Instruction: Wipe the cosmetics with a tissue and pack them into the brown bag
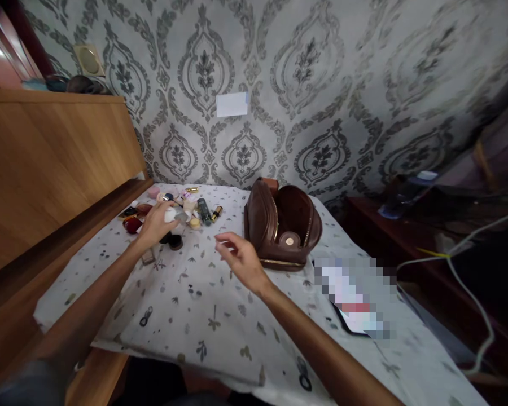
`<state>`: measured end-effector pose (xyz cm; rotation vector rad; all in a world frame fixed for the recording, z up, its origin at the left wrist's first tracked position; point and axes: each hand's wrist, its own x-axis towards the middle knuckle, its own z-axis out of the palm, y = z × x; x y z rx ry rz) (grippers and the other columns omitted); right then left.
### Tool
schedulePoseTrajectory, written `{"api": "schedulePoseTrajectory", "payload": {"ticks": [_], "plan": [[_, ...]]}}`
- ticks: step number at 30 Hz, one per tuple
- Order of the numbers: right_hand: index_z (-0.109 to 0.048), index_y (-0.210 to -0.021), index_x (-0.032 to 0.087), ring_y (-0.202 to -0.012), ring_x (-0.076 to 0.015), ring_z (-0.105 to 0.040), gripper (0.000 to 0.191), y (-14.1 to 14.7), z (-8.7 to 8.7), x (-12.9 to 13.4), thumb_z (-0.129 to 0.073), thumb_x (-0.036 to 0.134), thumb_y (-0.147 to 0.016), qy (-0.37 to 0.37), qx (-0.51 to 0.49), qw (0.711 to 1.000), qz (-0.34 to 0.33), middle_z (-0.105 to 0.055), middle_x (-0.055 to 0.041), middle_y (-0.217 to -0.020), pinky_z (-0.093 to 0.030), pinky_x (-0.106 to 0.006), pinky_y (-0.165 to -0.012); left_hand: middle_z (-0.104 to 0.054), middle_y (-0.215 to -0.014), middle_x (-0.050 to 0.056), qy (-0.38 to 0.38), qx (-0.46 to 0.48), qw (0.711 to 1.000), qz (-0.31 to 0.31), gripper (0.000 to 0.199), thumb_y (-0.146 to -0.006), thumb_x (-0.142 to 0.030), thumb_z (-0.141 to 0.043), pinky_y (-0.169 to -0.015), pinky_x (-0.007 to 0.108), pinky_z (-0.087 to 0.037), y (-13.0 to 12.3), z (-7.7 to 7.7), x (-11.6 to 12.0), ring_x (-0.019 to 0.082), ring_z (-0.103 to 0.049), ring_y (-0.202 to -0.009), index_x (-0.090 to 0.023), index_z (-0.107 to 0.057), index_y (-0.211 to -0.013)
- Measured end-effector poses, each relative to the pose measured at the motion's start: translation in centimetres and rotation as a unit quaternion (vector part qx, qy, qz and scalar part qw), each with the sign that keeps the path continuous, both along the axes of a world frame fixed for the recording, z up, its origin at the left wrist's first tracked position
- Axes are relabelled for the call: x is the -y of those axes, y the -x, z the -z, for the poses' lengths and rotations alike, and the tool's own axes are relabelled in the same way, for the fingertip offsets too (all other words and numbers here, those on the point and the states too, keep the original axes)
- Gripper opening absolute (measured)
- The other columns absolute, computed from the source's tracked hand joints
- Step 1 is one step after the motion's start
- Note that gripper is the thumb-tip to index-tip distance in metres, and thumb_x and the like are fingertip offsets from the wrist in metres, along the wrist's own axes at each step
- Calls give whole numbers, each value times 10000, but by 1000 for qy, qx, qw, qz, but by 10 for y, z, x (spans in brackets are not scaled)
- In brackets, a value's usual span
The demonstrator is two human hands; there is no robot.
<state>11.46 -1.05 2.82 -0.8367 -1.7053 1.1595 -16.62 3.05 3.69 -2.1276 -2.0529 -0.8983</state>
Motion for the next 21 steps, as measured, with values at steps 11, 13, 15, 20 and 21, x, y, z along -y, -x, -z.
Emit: {"api": "schedulePoseTrajectory", "payload": {"ticks": [11, 13, 15, 20, 21], "plan": [[-632, -1115, 214, -1071, -210, -636, 593, 28, 55, 25, -879, 373, -600, 258, -173, 943, -119, -678, -56, -1161, -500, -347, -957, -642, -1281, 87, 131, 264, 928, 227, 539, -842, -403, -650, -950, 379, -520, -60, 24, 108, 280, -626, -1117, -230, -544, -1341], [-605, -1146, 224, -1108, -210, -613, 645, 23, 57, 30, -887, 317, -574, 209, -135, 962, -111, -669, -41, -1162, -457, -351, -1009, -665, -1162, 80, 133, 342, 915, 166, 550, -833, -418, -631, -714, 331, -568, -51, 26, 108, 218, -678, -821, -212, -522, -1332], [-571, -1157, 225, -1086, -207, -608, 673, 21, 59, 33, -882, 297, -565, 158, -87, 979, -99, -662, -29, -1124, -449, -345, -997, -650, -1068, 61, 113, 396, 905, 107, 520, -824, -421, -617, -541, 284, -522, -47, 27, 105, 133, -605, -569, -200, -513, -1283], [-527, -1168, 205, -951, -194, -609, 618, 23, 64, 38, -822, 297, -633, 53, 60, 995, -58, -650, -14, -1036, -475, -321, -868, -629, -982, 26, 33, 354, 931, 80, 296, -869, -396, -573, -718, 306, -549, -61, 30, 109, 145, -631, -688, -193, -552, -1085], [-522, -1182, 205, -939, -195, -610, 614, 23, 65, 39, -811, 309, -650, 43, 74, 995, -56, -650, -12, -1036, -480, -319, -853, -635, -1009, 37, 24, 324, 942, 89, 286, -882, -390, -568, -813, 335, -545, -67, 32, 113, 180, -650, -811, -194, -557, -1090]]}}
